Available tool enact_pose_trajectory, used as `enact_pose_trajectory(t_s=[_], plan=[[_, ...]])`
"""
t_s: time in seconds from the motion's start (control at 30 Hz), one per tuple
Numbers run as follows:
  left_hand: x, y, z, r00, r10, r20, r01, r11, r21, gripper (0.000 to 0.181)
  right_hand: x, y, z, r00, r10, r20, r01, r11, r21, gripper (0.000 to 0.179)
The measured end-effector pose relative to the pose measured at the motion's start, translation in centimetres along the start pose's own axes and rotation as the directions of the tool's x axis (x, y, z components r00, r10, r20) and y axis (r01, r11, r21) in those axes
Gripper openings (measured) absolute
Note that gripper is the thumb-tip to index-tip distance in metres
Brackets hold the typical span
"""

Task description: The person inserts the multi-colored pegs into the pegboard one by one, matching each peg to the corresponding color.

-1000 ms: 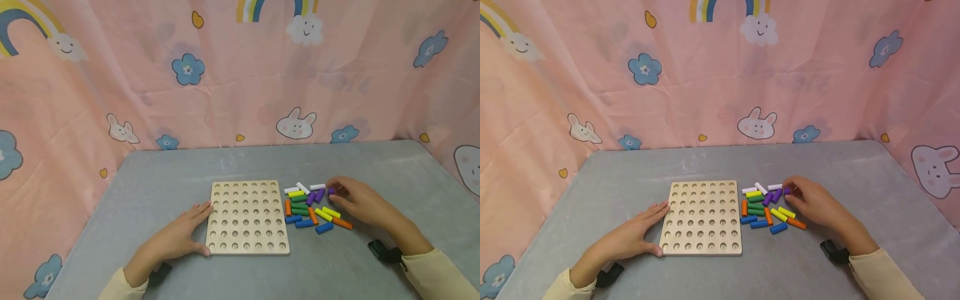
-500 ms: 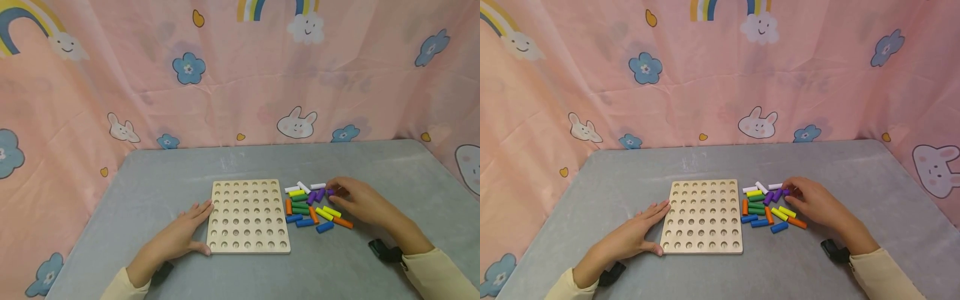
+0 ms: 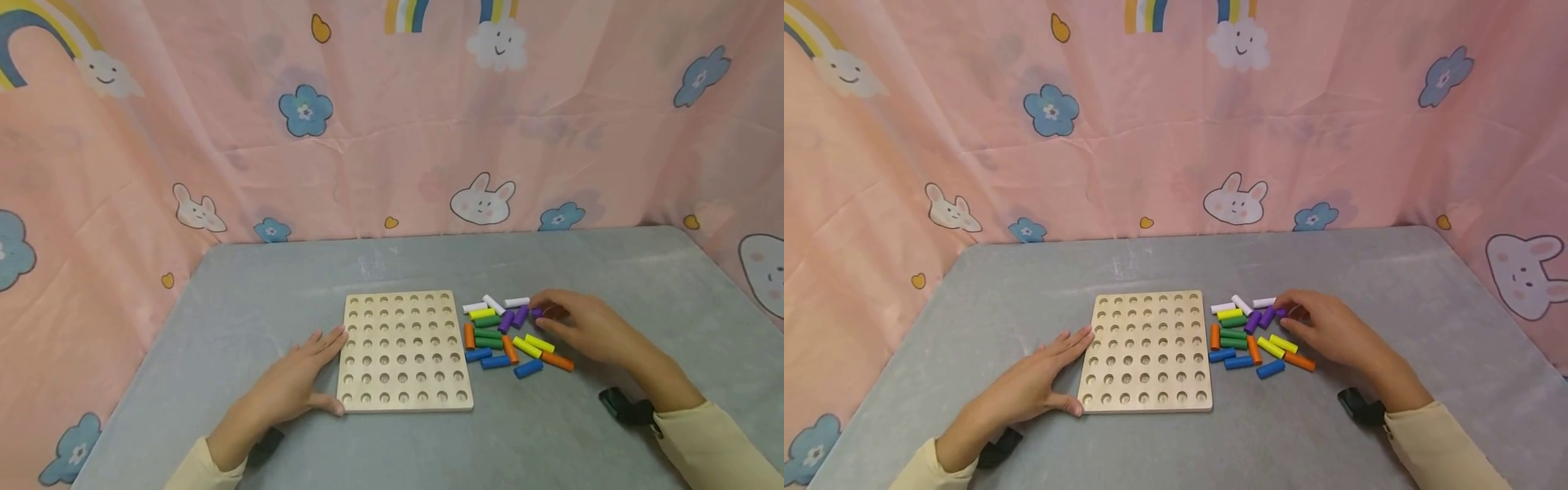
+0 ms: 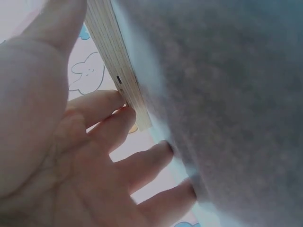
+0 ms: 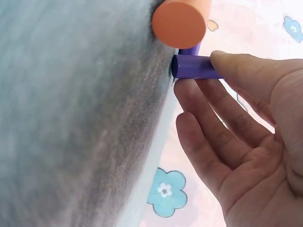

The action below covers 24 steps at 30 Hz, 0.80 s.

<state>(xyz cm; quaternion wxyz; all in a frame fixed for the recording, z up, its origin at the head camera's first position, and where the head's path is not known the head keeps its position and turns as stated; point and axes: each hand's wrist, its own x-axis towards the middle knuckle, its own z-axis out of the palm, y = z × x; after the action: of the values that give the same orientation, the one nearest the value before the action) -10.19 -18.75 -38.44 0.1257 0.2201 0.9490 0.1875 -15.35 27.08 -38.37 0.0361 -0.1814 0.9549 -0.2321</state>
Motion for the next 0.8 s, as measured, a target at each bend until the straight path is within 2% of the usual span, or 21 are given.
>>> enact_pose_trajectory(t_s=[0.17,0.37,0.47,0.73,0.8], plan=[[-0.1,-0.3,-0.2,0.999,0.038,-0.008,-0.038,0.998,0.052,0.11,0.3,-0.6,-0.3,1.0,0.017,-0.024,-0.017,1.0,-0.015,0.029],[-0.1,-0.4,-0.3,0.999,0.049,0.001,-0.049,0.999,-0.012,0.104,0.9,-2.2,-0.5,0.998,0.025,-0.05,-0.027,0.999,-0.038,0.032],[-0.1,-0.4,-0.3,1.0,0.027,0.0,-0.027,0.999,-0.041,0.102,1.6,-3.4,-0.5,0.998,-0.004,-0.067,0.002,0.999,-0.035,0.03],[0.0,-0.1,-0.5,0.999,0.039,0.015,-0.039,0.999,0.001,0.097,3.5,-6.3,0.0,0.996,-0.067,-0.057,0.068,0.998,0.006,0.027],[-0.1,0.0,-0.5,1.0,0.026,0.013,-0.026,1.0,0.0,0.096,4.2,-7.1,0.1,0.995,-0.087,-0.057,0.088,0.996,0.01,0.028]])
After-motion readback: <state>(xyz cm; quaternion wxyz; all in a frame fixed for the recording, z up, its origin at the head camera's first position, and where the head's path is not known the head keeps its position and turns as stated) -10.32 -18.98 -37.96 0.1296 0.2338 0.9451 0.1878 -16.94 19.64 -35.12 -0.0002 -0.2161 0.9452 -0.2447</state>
